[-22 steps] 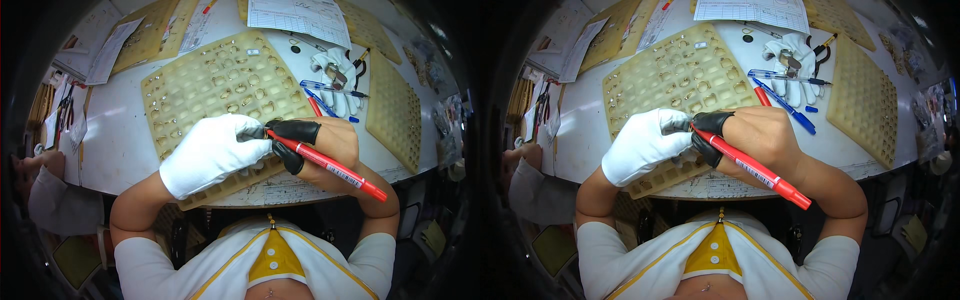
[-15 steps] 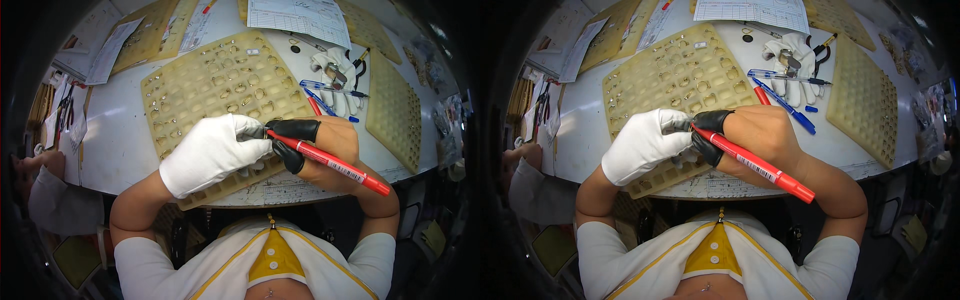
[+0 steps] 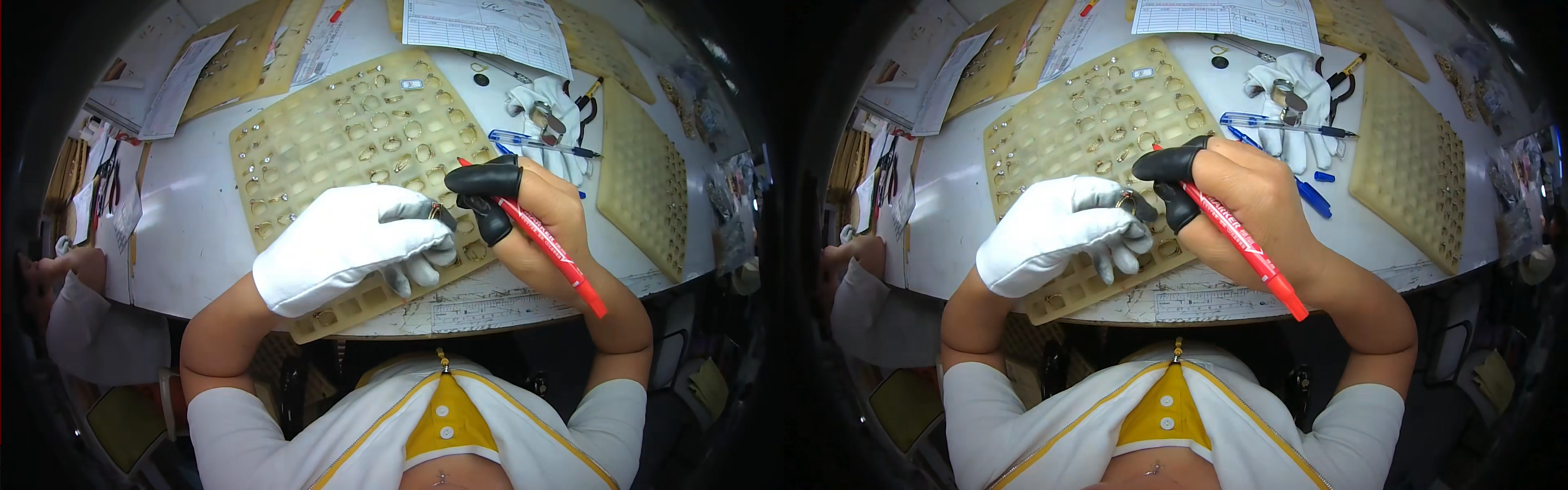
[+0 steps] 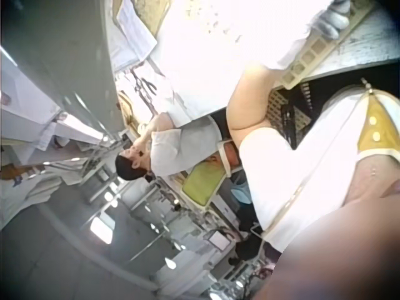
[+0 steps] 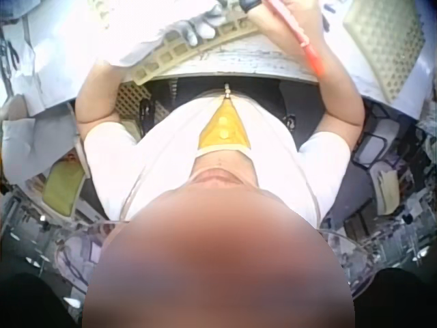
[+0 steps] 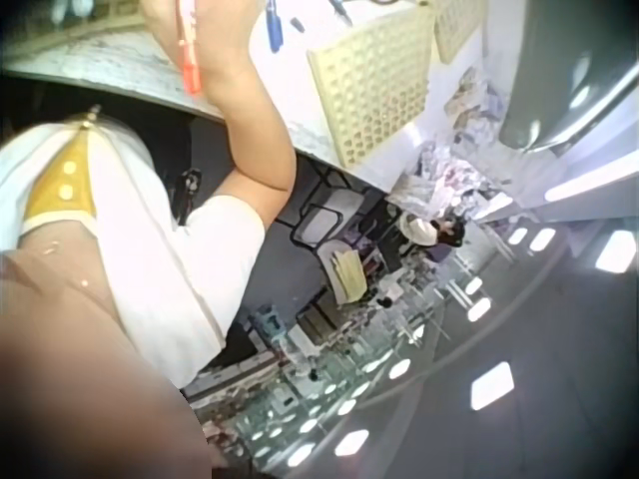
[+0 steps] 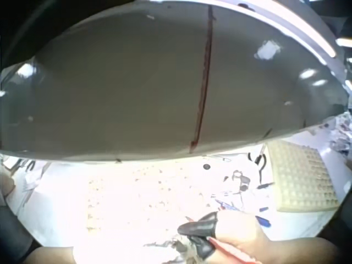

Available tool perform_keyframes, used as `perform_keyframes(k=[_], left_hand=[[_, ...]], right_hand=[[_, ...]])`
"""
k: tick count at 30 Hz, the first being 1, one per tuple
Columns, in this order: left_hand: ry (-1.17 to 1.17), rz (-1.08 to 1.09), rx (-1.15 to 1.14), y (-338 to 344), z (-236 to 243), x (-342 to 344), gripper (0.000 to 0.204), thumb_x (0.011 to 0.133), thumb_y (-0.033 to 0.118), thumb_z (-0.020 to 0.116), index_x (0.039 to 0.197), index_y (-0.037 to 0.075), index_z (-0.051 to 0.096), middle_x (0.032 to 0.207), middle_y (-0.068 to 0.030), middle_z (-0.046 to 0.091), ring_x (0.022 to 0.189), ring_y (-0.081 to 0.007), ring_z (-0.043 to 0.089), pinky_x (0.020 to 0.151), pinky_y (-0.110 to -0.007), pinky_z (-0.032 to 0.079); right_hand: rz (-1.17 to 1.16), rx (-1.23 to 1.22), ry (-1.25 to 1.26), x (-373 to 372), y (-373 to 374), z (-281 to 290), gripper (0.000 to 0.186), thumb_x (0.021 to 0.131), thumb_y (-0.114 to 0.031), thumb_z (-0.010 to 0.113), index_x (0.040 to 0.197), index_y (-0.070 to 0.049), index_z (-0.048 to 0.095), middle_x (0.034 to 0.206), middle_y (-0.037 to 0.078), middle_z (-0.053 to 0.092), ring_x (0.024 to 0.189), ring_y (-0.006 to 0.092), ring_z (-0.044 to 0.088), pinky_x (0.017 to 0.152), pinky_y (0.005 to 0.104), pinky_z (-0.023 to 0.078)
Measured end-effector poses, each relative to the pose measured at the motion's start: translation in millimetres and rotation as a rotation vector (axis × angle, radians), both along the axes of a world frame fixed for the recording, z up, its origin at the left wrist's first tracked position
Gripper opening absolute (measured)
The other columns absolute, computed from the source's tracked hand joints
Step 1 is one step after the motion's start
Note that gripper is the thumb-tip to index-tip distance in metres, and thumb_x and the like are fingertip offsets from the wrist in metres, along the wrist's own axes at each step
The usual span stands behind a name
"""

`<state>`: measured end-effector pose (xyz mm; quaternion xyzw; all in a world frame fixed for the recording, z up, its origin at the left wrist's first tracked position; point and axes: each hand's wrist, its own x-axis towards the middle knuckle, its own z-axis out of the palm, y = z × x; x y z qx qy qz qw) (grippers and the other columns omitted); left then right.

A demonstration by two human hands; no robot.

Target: Inspecting and marking small gold jewelry rings at a workbench.

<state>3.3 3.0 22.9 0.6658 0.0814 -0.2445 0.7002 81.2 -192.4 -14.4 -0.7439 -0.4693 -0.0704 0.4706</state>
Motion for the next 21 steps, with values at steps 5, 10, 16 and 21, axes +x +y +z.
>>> perform_keyframes(k=[5,10,16,21], left_hand=[[0.034,0.011,-0.062,0.4,-3.4,-0.5,0.026,0.089,0.020,0.057,0.101,-0.003,0.060,0.088,-0.0111,0.066,0.069,-0.0161,0.064,0.058,-0.026,0.050],[0.063,-0.004,-0.118,1.5,-6.1,1.9,0.028,0.089,0.020,0.059,0.105,-0.003,0.059,0.088,-0.0108,0.065,0.070,-0.0165,0.064,0.056,-0.025,0.050],[0.024,-0.019,-0.024,-1.5,-6.9,2.3,0.022,0.088,0.015,0.059,0.101,-0.003,0.060,0.088,-0.0094,0.065,0.070,-0.0148,0.064,0.057,-0.025,0.050],[0.010,-0.036,-0.038,0.9,-5.7,2.6,0.021,0.086,0.017,0.062,0.099,-0.001,0.060,0.088,-0.0077,0.066,0.070,-0.0135,0.063,0.059,-0.023,0.049]], right_hand=[[0.010,-0.004,0.017,-1.0,2.8,-0.5,0.029,0.065,0.001,0.067,0.093,-0.003,0.066,0.069,0.010,0.054,0.062,0.0243,0.053,0.056,0.0320,0.043],[0.043,-0.026,-0.017,1.3,1.1,-2.4,0.035,0.061,-0.001,0.065,0.096,-0.003,0.066,0.068,0.010,0.051,0.063,0.0262,0.051,0.058,0.0335,0.042],[0.042,-0.061,-0.270,3.2,2.9,-11.0,0.021,0.052,-0.003,0.066,0.070,-0.003,0.055,0.062,0.009,0.042,0.056,0.0266,0.044,0.052,0.0367,0.036],[0.031,-0.008,-0.234,5.0,2.1,-9.4,0.024,0.056,-0.003,0.068,0.079,-0.004,0.062,0.065,0.008,0.046,0.056,0.0255,0.046,0.050,0.0350,0.038]])
